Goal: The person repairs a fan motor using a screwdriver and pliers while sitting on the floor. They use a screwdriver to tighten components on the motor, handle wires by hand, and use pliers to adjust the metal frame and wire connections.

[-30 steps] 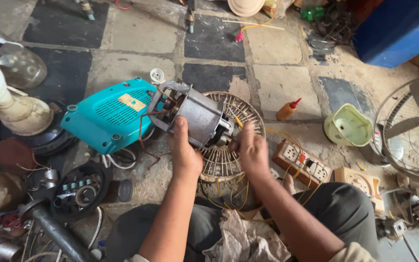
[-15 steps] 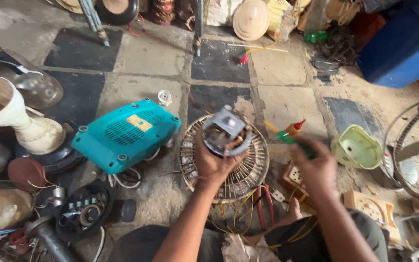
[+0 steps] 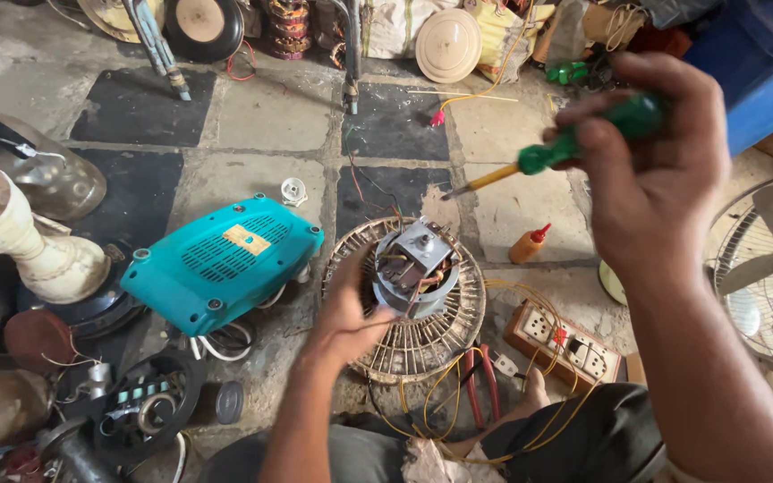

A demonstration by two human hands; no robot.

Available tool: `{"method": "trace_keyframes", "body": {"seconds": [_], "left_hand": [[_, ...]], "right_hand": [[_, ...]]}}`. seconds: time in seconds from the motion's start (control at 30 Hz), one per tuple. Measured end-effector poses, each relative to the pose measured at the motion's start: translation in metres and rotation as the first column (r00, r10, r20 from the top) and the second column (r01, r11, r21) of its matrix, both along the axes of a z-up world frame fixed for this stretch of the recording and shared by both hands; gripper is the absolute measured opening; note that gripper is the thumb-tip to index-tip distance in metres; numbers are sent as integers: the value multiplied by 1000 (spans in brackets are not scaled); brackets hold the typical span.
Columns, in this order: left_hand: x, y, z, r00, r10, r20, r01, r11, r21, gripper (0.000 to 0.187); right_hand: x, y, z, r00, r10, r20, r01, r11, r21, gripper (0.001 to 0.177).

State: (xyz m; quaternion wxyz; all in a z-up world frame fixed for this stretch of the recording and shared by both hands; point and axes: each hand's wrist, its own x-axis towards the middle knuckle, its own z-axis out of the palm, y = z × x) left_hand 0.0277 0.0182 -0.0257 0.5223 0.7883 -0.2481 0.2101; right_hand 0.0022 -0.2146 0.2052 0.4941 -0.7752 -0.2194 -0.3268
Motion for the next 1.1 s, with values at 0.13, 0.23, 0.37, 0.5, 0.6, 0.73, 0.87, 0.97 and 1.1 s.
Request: {"method": "trace_keyframes", "body": {"seconds": [0.13,0.23,0.37,0.5,0.6,0.73,0.87,0.97,1.1], "left_hand": [[4,4,35,963,266,40,-259,958,-126,27],[12,-9,66,971,124,203,-110,991,-77,25],[16,-18,82,985,-55,161,57,998,-4,24],[15,-21,78,980,-44,196,34,998,55,35],[15,-23,75,984,-37,175,28,998,58,34],[14,-24,75,986,-25,162,17,999,49,32],[14,-25,73,987,-23,159,13,998,61,32],[14,-25,74,988,-26,154,18,998,58,32],[13,-23,75,989,-28,145,21,999,48,34]], "right_hand": [[11,19,12,995,38,-94,-50,990,-129,39],[19,30,14,994,100,-32,-105,944,-313,39],[24,38,18,991,126,-51,-136,893,-429,41],[27,37,19,993,113,-35,-114,848,-517,41],[28,35,18,993,114,-34,-115,845,-522,39],[31,34,16,994,114,3,-94,839,-535,37],[33,35,12,996,88,-9,-80,848,-523,40],[35,35,11,998,64,0,-55,854,-517,39],[34,36,11,998,67,-8,-63,867,-494,38]]}}
